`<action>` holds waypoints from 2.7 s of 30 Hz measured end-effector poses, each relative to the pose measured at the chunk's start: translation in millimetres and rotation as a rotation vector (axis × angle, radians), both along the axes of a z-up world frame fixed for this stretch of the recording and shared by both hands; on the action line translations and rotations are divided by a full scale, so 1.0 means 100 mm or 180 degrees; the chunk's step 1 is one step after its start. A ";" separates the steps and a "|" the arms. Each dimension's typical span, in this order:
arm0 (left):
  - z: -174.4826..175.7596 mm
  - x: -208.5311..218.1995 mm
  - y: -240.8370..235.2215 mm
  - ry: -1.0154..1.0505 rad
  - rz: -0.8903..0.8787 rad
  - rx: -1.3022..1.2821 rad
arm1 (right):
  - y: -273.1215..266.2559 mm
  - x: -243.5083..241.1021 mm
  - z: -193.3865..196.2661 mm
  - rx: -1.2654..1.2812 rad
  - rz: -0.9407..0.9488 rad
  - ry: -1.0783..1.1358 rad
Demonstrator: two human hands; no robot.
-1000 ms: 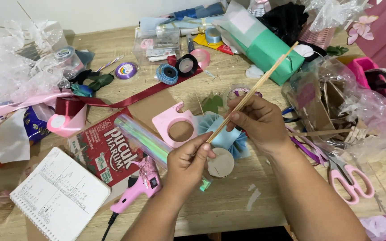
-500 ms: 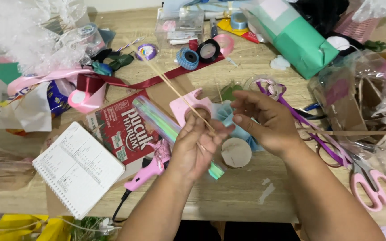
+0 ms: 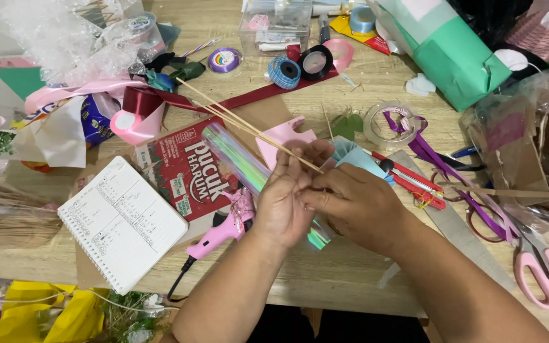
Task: Cutting thin wooden sticks to a specific length using a hand-held cutting tool on a cluttered craft table.
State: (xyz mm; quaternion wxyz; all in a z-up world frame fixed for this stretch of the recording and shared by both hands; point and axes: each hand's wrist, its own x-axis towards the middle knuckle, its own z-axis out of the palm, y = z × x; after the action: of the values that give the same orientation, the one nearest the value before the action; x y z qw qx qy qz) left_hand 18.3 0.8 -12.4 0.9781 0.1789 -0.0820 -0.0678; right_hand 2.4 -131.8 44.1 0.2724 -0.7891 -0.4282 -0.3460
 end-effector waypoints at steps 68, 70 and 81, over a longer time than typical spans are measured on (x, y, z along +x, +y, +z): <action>0.08 -0.23 -0.04 -0.0574 -0.0787 0.1781 | -0.55 0.22 -0.07 0.1473 -0.0275 0.1650; 0.09 -0.23 -0.04 -0.0559 -0.0807 0.1809 | -0.56 0.24 -0.07 0.1385 -0.0325 0.1573; 0.19 -0.20 0.09 -0.0957 -0.0494 0.2555 | -1.10 0.36 -0.02 0.1405 -0.1310 0.0512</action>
State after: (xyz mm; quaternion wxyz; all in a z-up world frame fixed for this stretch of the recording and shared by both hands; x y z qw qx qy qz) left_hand -1.9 9.5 7.0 0.8002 0.5462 -0.2038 -0.1408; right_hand 38.7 -241.6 42.3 0.3945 -0.8059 -0.1510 -0.4149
